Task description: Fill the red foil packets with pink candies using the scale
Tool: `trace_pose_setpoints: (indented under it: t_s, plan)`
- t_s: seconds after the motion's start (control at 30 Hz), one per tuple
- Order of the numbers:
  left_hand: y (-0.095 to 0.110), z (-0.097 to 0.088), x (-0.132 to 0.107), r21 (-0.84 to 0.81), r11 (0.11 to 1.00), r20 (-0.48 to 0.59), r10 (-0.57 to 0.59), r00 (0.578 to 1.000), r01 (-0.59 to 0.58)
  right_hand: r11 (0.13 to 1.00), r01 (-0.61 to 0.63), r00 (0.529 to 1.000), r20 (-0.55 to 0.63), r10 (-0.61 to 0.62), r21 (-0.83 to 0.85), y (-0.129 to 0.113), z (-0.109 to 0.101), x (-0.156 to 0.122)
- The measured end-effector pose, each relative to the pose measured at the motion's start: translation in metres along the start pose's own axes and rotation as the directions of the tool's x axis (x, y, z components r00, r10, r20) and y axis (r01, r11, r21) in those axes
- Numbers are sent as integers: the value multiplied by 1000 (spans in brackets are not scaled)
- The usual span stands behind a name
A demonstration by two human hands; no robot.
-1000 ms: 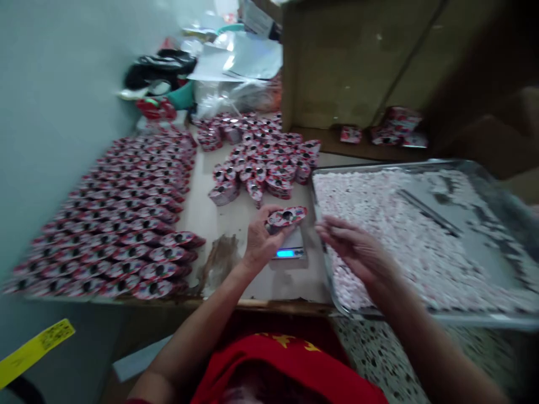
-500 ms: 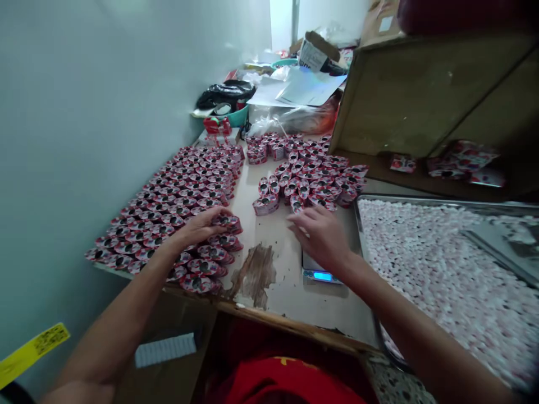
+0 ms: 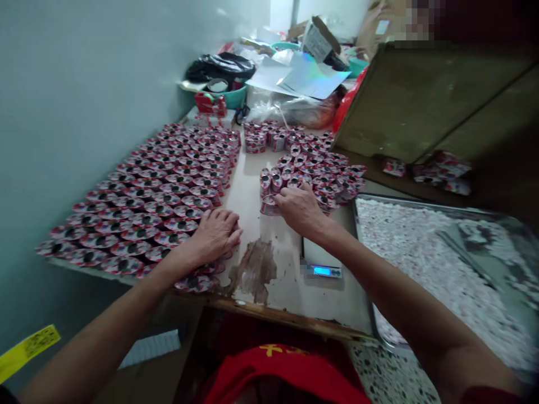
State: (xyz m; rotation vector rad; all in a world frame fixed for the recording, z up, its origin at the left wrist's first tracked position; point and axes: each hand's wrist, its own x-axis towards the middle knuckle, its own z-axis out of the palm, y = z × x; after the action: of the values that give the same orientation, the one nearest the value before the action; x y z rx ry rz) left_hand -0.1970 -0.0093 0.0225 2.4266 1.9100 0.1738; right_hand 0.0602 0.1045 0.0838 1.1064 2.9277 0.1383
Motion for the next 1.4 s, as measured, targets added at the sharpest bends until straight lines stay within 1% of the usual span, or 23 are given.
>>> trace_pose_setpoints:
  t_s: [0.07,0.13,0.23,0.33,0.43,0.5,0.53,0.57,0.6,0.67,0.7,0.73,0.8,0.87,0.93,0.97,1.03,1.13,1.2,1.27,1.3,1.33,1.4]
  plan:
    - [-2,7,0,19,1000,-25,1,1000,0,996,-83,994,71,84,-18,10,-15,-35]
    - [-7,12,1,16,1000,-29,17,999,-17,988,-153,978,137,156,-30,19,-19,-70]
    - [-15,13,1,8,999,-9,41,999,-41,980,-197,966,165,199,-30,26,-6,-108]
    - [-12,3,-1,17,998,-24,52,998,-52,976,-216,968,135,212,19,27,9,-127]
    - [9,-14,-8,6,997,-105,76,991,-76,957,-261,964,-11,264,125,41,11,-152]
    - [30,-23,-12,-15,995,-170,94,981,-98,921,-347,925,-99,367,180,61,11,-184]
    - [43,-25,-13,-32,994,-200,98,975,-107,897,-394,903,-101,419,201,72,13,-204]
    - [55,-26,-14,-53,992,-223,98,970,-112,874,-435,886,-69,458,216,83,18,-226]
    - [67,-25,-13,-73,991,-240,93,966,-114,865,-443,891,8,454,236,92,24,-247]
    - [90,-19,-9,-100,990,-246,77,966,-105,871,-398,917,149,370,287,103,42,-282]
    - [99,-15,-6,-104,990,-237,71,969,-98,878,-377,924,183,335,295,104,51,-293]
    - [107,-12,-2,-104,990,-220,69,973,-94,887,-361,929,190,316,288,103,60,-299]
    - [120,-6,6,-106,990,-191,73,979,-95,905,-355,933,152,327,234,100,73,-298]
    - [128,-4,13,-113,987,-181,89,979,-110,914,-354,934,126,334,201,101,81,-286]
    - [133,-6,18,-116,985,-178,103,979,-125,894,-364,930,156,333,262,110,83,-273]
    - [134,-7,19,-116,985,-175,107,979,-128,862,-390,920,178,350,323,117,82,-269]
    - [135,-9,20,-119,985,-161,102,982,-122,747,-474,878,189,439,467,132,81,-266]
    - [134,-9,23,-153,984,-134,76,988,-96,495,-556,774,200,600,668,149,78,-274]
    - [136,-6,29,-197,976,-125,69,990,-93,321,-570,728,284,624,757,152,76,-281]
    - [140,-2,36,-253,962,-148,66,987,-102,206,-585,705,367,607,784,151,72,-285]
    - [142,0,40,-286,952,-170,61,984,-109,190,-590,702,383,600,784,149,71,-286]
    - [146,2,43,-323,939,-196,54,979,-116,202,-594,705,383,597,779,146,69,-286]
    - [152,6,48,-402,906,-237,34,971,-129,283,-599,719,347,603,749,142,64,-283]
